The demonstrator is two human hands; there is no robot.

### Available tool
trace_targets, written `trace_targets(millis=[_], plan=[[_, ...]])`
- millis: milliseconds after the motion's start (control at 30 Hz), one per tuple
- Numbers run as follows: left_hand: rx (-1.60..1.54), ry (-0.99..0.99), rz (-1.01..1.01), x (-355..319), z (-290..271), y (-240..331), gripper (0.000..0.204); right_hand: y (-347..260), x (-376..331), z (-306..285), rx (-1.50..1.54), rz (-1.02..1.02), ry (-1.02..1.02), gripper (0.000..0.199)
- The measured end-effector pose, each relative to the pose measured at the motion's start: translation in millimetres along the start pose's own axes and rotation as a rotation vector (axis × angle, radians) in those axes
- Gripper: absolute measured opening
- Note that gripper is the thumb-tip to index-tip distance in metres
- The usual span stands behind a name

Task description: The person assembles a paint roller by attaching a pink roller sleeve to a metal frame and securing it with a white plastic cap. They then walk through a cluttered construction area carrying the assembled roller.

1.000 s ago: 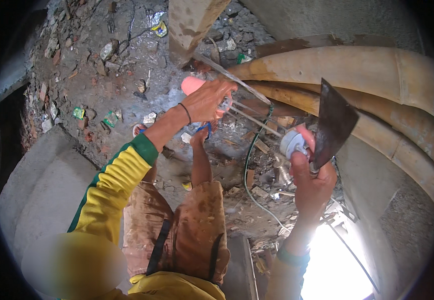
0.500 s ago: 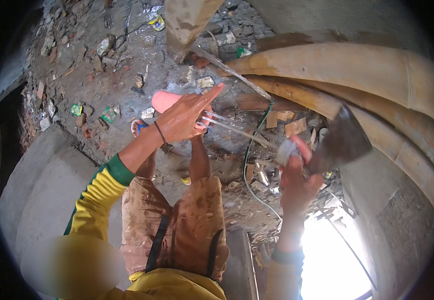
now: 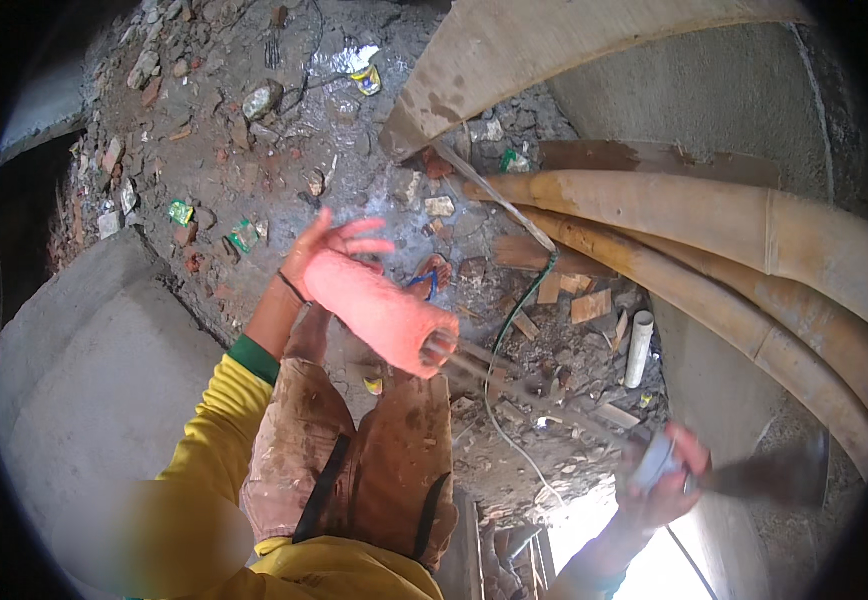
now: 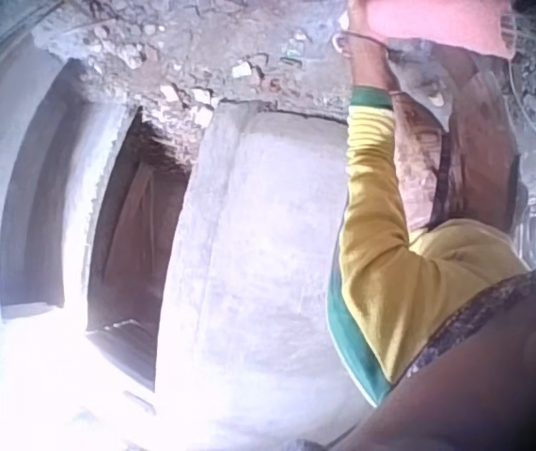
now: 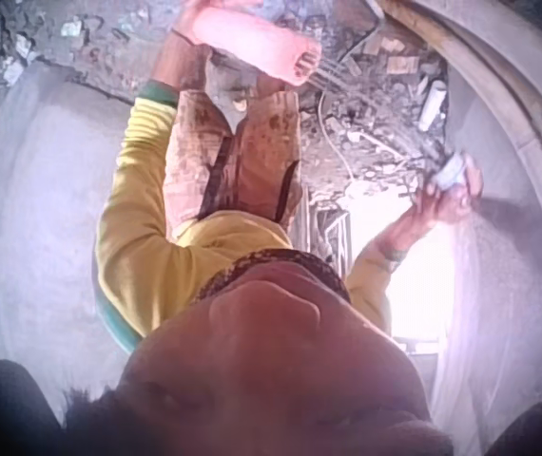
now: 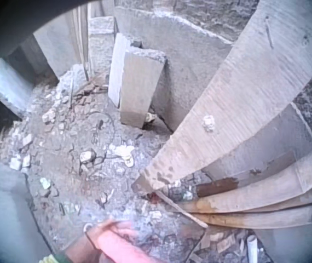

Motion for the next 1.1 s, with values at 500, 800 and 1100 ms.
trace_targets(millis=[500, 800, 1100], plan=[[0.217, 0.471, -0.043, -87.5, -71.1, -52.4, 0.025, 103.0, 44.2, 74.5, -0.022, 0.351, 0.081, 0.053], [0.279, 0.369, -0.150, -79.3, -18.5, -86.7, 0.019, 174.9, -11.8, 151.9, -0.180, 0.534, -0.253, 0.060], [0.499, 0.340, -0.077, -70.8, -6.2, -42.9, 0.042, 163.3, 23.5, 192.7, -0.105, 0.570, -0.218, 0.057]])
Point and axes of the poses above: each hand's wrist, its own x-axis towards the middle knuckle, its own z-axis out of the palm, y = z × x, the point moved 6 cm from there along x, towards the middle knuckle, and after that the axes turned 6 degrees about z, right-handed, at the moved point
